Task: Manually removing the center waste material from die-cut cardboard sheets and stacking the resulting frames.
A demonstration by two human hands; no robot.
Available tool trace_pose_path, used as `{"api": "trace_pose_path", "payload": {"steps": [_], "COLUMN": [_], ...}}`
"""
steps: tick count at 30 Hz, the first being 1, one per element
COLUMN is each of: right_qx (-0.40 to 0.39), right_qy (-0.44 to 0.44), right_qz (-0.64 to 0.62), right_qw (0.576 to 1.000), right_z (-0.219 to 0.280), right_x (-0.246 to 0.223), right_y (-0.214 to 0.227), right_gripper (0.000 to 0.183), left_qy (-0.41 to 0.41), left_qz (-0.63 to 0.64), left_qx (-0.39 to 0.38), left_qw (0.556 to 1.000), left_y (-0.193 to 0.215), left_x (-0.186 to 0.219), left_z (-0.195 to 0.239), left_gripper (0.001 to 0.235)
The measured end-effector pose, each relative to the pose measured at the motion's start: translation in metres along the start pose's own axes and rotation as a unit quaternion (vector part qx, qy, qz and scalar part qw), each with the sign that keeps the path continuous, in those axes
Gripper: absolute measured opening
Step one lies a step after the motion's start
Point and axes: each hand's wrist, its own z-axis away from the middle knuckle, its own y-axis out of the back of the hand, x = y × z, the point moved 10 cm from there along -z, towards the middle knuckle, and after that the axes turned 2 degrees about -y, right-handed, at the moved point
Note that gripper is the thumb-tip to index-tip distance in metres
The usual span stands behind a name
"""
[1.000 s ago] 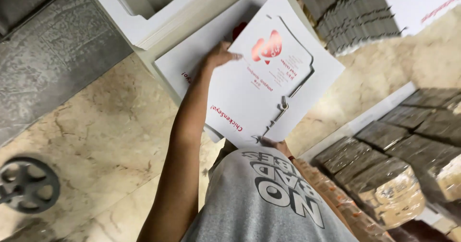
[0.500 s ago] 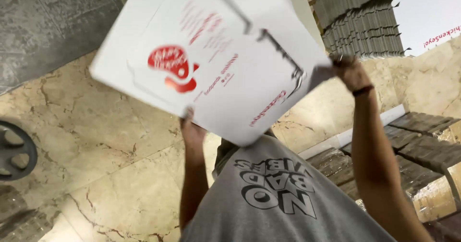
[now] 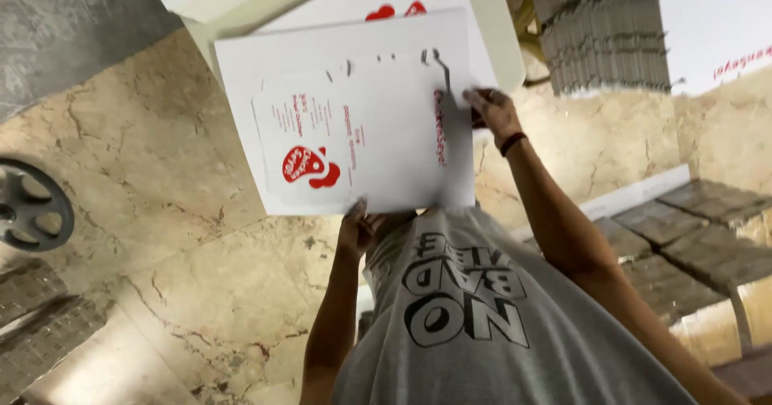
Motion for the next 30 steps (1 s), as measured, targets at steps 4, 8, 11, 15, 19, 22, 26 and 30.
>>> {"api": "trace_pose_path", "payload": {"steps": [4,8,11,15,19,22,26,30], "right_qx": [-0.101,-0.181,-0.161,-0.111,-0.162,-0.146,-0.037,-0.066], "right_qy": [-0.039,-0.007,0.108,0.272,0.183,0.073,0.086,0.264], "right_qz": [0.024,0.102,0.215,0.367,0.400,0.430,0.496,0.538], "right_qw": [0.994,0.978,0.957,0.883,0.883,0.888,0.863,0.798], "right_z": [-0.010,-0.057,-0.108,-0.124,-0.108,-0.110,-0.112,-0.085], "right_x": [-0.025,-0.053,-0.066,-0.087,-0.089,-0.086,-0.085,-0.095], "right_y": [-0.022,-0.049,-0.049,-0.049,-0.049,-0.042,-0.030,-0.043], "right_gripper": [0.057,0.064,0.042,0.033,0.044,0.054,0.064,0.071], "left_qy": [0.010,0.013,0.040,0.118,-0.184,-0.362,-0.167,-0.142], "left_qz": [0.008,-0.042,-0.084,-0.445,-0.697,-0.822,-0.892,-0.924], "left_qx": [-0.108,-0.104,-0.087,-0.084,-0.203,-0.148,-0.118,-0.098], "left_qw": [0.994,0.994,0.992,0.884,0.663,0.414,0.404,0.341], "left_y": [-0.006,-0.023,-0.067,-0.065,-0.245,-0.318,-0.364,-0.361], "left_x": [-0.008,-0.019,-0.023,-0.043,-0.006,-0.015,-0.028,-0.032], "left_z": [0.004,0.004,0.029,-0.003,0.025,-0.037,-0.055,-0.062], "left_gripper": [0.012,0.007,0.011,0.042,0.028,0.080,0.089,0.084]}}
